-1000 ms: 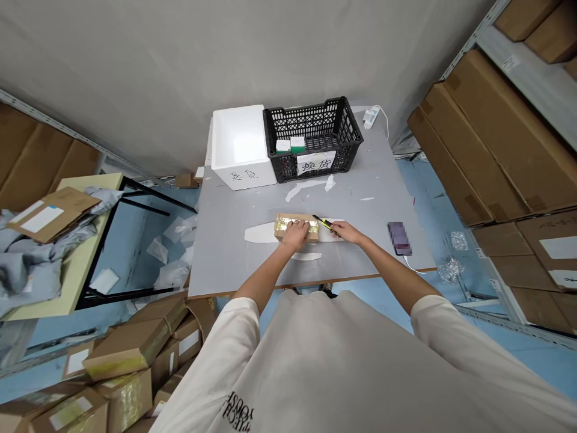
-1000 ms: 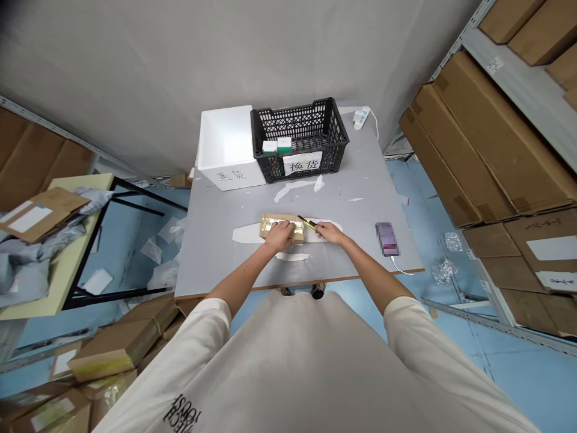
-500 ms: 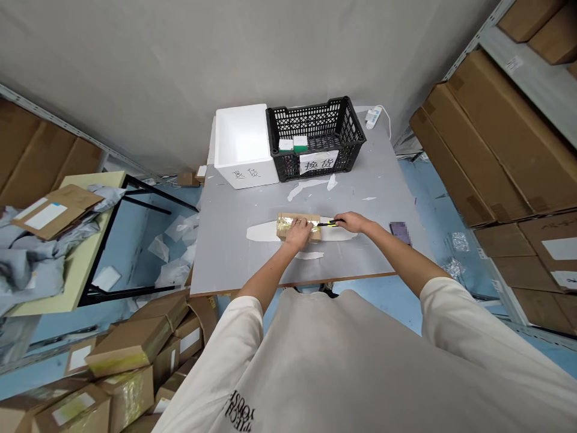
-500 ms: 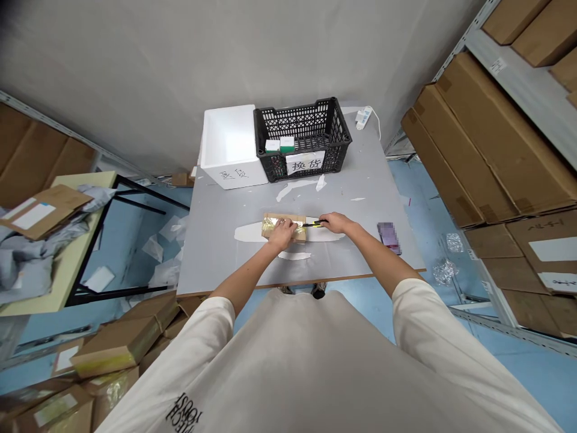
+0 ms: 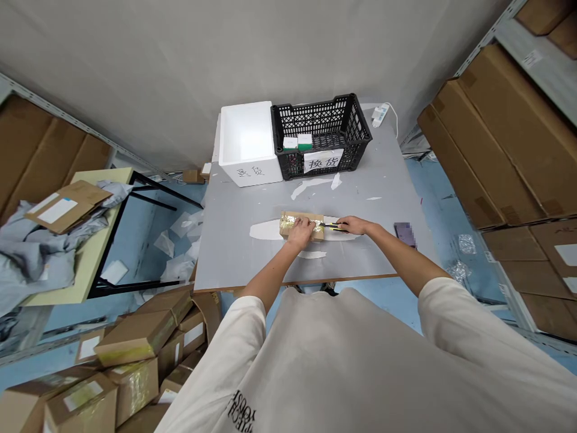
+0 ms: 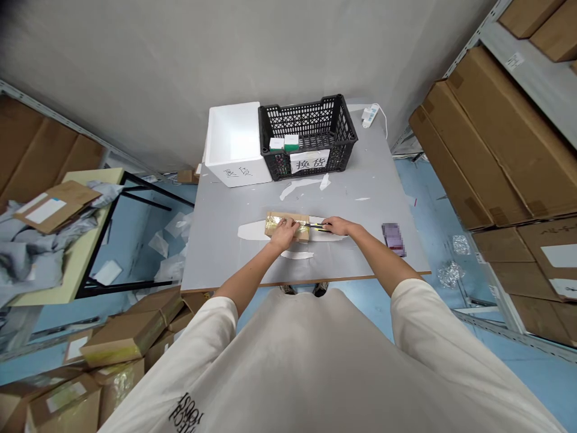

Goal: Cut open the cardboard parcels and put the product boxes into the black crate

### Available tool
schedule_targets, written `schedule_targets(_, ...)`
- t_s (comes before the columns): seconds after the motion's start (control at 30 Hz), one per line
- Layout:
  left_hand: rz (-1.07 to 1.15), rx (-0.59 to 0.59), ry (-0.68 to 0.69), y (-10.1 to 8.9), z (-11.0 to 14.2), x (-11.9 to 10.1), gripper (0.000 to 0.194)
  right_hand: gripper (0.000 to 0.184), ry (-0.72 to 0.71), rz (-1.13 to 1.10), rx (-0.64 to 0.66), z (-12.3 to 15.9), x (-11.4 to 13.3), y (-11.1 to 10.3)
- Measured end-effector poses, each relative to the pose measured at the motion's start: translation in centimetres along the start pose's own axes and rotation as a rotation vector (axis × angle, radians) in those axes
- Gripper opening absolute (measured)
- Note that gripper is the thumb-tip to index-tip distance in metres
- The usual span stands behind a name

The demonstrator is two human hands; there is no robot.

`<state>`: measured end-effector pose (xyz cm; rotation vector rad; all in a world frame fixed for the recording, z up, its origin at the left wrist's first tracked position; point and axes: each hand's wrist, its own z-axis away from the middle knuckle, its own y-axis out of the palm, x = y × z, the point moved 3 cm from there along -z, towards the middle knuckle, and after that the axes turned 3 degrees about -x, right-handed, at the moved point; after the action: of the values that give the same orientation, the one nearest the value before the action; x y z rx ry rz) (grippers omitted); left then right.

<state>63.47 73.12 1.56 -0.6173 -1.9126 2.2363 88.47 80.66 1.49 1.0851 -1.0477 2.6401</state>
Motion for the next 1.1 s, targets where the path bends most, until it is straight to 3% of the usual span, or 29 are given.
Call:
schedule_targets(0.13,0.006,0.003,0.005,0.2,-0.1,0.2,0.05,0.033,0.039,-0.09,-0.057,0.9,-1.4,1.5)
schedule_targets(0.33,-0.039,0.005,0.0,0.0,-0.1,0.1,0.049,0.031,-0.007,-0.064,-0.166,0.4,-1.5,2.3)
schedule_targets(0.6,-0.054,0.047,-0.025,0.2,-0.2,0.3,0.049,0.03,0.025,-0.308,-0.09,1.4,-2.2,5.0)
schedule_targets(0.93,-0.039,0.036,-0.029,0.4,0.2,0.3,0.049,0.029,-0.006,-0.355,-0.076,1.8,-3.9,5.7)
schedule_targets(1.1,-0.056,0.015,-0.008,0.4,0.4,0.2,0.048,0.029,-0.035,-0.277,-0.145,1.9,-3.6,5.8)
